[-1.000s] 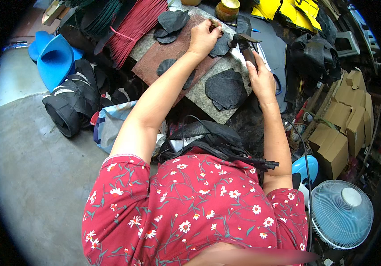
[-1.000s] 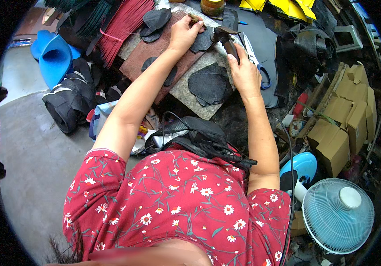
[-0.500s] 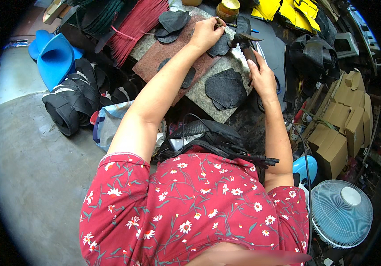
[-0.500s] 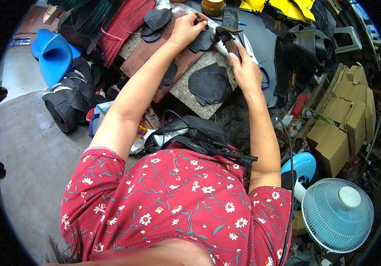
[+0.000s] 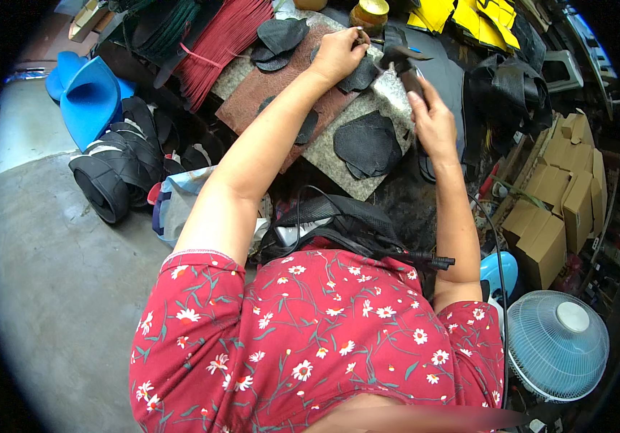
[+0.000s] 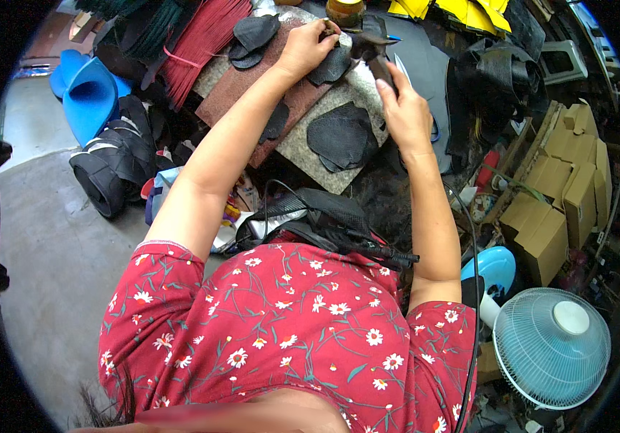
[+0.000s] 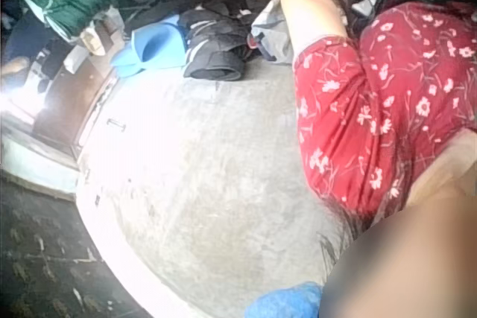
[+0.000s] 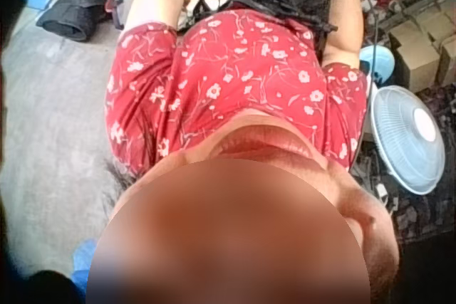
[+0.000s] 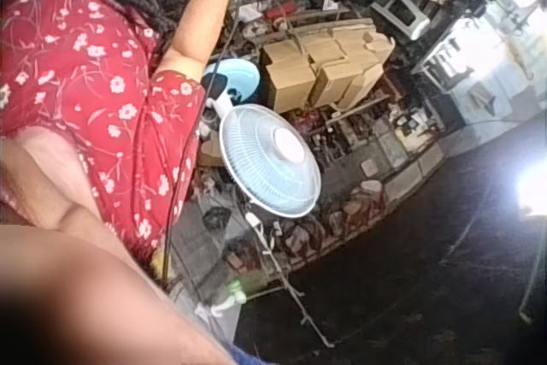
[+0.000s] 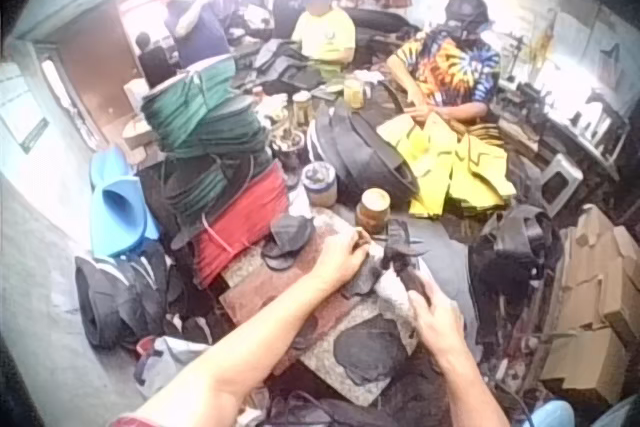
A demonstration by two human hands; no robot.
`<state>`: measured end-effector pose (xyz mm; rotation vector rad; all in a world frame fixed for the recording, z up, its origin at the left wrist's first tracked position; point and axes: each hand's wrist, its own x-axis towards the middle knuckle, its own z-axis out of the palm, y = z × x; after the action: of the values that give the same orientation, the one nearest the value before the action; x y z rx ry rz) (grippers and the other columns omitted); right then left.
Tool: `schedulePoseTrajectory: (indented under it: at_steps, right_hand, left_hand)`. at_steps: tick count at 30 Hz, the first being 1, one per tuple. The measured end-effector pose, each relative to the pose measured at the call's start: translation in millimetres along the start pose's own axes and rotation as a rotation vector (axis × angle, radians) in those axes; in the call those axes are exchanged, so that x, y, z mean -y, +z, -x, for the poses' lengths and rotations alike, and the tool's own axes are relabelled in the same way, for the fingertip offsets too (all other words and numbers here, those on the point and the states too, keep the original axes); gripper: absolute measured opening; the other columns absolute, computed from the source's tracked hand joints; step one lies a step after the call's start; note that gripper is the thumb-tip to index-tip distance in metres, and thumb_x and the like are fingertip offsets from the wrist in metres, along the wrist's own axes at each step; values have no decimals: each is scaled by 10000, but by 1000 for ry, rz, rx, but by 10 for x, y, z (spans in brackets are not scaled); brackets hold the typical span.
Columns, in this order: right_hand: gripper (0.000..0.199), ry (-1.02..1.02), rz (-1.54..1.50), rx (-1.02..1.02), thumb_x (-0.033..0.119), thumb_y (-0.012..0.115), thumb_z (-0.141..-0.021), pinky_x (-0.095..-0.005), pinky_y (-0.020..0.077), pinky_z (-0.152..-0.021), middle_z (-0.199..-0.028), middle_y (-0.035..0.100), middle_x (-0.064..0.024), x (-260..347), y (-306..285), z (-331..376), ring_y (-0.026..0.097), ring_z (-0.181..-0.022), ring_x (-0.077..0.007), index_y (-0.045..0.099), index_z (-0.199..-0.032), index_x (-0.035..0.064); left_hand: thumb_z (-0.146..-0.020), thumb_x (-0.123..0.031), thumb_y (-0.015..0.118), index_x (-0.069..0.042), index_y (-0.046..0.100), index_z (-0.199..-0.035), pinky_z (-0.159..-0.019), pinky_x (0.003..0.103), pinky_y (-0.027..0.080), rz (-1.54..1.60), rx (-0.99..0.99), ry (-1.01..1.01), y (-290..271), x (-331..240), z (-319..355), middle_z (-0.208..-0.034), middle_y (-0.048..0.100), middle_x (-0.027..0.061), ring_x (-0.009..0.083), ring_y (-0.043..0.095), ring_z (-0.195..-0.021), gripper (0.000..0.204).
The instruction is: The person repeatedly trims small black material pieces using a handheld electric cutter on a workbench. They pick up each piece, position it, cut along the edge, and place it back down, continuing this cycle throughout the clip.
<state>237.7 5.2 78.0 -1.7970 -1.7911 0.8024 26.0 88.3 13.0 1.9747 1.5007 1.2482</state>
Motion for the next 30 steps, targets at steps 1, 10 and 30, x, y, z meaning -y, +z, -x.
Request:
schedulePoseTrajectory:
  at_steps: [1,10,30]
  right_hand:
    - [435,-101,-48,-98,401,570,-933,-400,517,-766,-982,693,-167,54,-72,24,676,-893,-328,536,-1331,230]
    - [436,-83,55,-143,437,532,-934,-494,505,-764,-994,678,-214,134,-31,-7,634,-932,-438,500,-1337,275]
    - [448,-69,195,-25,457,499,-937,-494,506,-753,-916,681,-222,-258,303,154,658,-867,-414,490,-1341,263]
  left_hand:
    - [-802,-143,655,-40,638,-899,-730,412,533,7,3,74,8,-14,-12,-836,658,179,360,649,-812,143]
    - [-803,-74,596,-15,611,-930,-762,443,525,-118,-1,233,58,-81,-19,-912,646,188,383,633,-852,140]
    - [-867,-121,656,-24,670,-955,-665,275,556,401,-24,-306,57,-20,113,-816,717,113,145,715,-731,132]
